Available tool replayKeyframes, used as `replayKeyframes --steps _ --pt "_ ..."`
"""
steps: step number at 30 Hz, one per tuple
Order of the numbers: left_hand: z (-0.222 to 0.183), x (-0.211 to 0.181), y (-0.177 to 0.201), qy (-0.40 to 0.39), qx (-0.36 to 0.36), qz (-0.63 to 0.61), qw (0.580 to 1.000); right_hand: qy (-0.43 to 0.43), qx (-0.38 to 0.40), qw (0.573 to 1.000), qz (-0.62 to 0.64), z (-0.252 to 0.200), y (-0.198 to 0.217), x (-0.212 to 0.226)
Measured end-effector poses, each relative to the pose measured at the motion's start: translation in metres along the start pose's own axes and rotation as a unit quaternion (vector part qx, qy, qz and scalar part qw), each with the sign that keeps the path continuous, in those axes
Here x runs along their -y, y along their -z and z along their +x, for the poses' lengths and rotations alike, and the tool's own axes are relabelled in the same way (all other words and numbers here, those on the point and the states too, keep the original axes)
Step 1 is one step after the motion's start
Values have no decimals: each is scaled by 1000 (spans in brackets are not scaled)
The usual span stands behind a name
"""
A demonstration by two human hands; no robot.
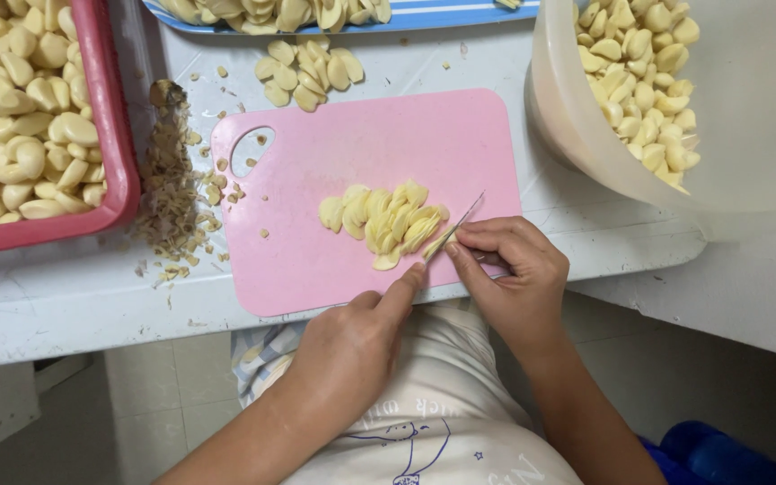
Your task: Slicing peeled garlic cloves into thin pieces on a cutting board using a knife.
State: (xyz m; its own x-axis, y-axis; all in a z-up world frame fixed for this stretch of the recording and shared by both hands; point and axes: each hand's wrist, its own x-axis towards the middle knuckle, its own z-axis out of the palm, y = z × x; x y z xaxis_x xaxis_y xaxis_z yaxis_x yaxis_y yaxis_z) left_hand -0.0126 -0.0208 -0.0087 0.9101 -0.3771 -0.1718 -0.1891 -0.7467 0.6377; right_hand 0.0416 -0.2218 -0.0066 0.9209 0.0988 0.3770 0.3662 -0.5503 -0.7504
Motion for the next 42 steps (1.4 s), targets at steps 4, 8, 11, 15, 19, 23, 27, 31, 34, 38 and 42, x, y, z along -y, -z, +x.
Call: replayKeyframes --steps 4,8,11,15,19,23,27,31,34,38,42 --pt "2 0 -4 17 5 6 1000 4 -2 1000 -6 -2 -1 -2" --pt "-4 3 -5 8 0 27 1000 -2 -3 1000 -4 -1 0 1" --pt "-10 5 0 18 15 28 999 -5 -4 1000 4 -2 0 1" --pt "-3 7 11 13 35 -5 999 3 -9 1000 7 -1 -1 0" --pt "1 4 12 6 14 -20 1000 -20 -5 1000 12 -2 1 2" --pt "-6 4 7 -3 -28 -9 1000 -8 -5 1000 12 0 0 1" --pt "-12 4 5 -14 -40 -2 999 -7 -6 1000 7 -3 0 -3" --pt "-17 3 9 -14 -27 -3 1000 -9 -9 1000 5 -4 -1 -3" --pt "-23 6 8 -11 -31 6 999 -9 -11 1000 -5 -3 -1 -2" --pt "-26 10 6 -23 -16 18 999 -13 -5 1000 8 -1 -1 -1" --pt "-23 8 8 -16 -8 0 1000 -12 -2 1000 15 -1 0 -1"
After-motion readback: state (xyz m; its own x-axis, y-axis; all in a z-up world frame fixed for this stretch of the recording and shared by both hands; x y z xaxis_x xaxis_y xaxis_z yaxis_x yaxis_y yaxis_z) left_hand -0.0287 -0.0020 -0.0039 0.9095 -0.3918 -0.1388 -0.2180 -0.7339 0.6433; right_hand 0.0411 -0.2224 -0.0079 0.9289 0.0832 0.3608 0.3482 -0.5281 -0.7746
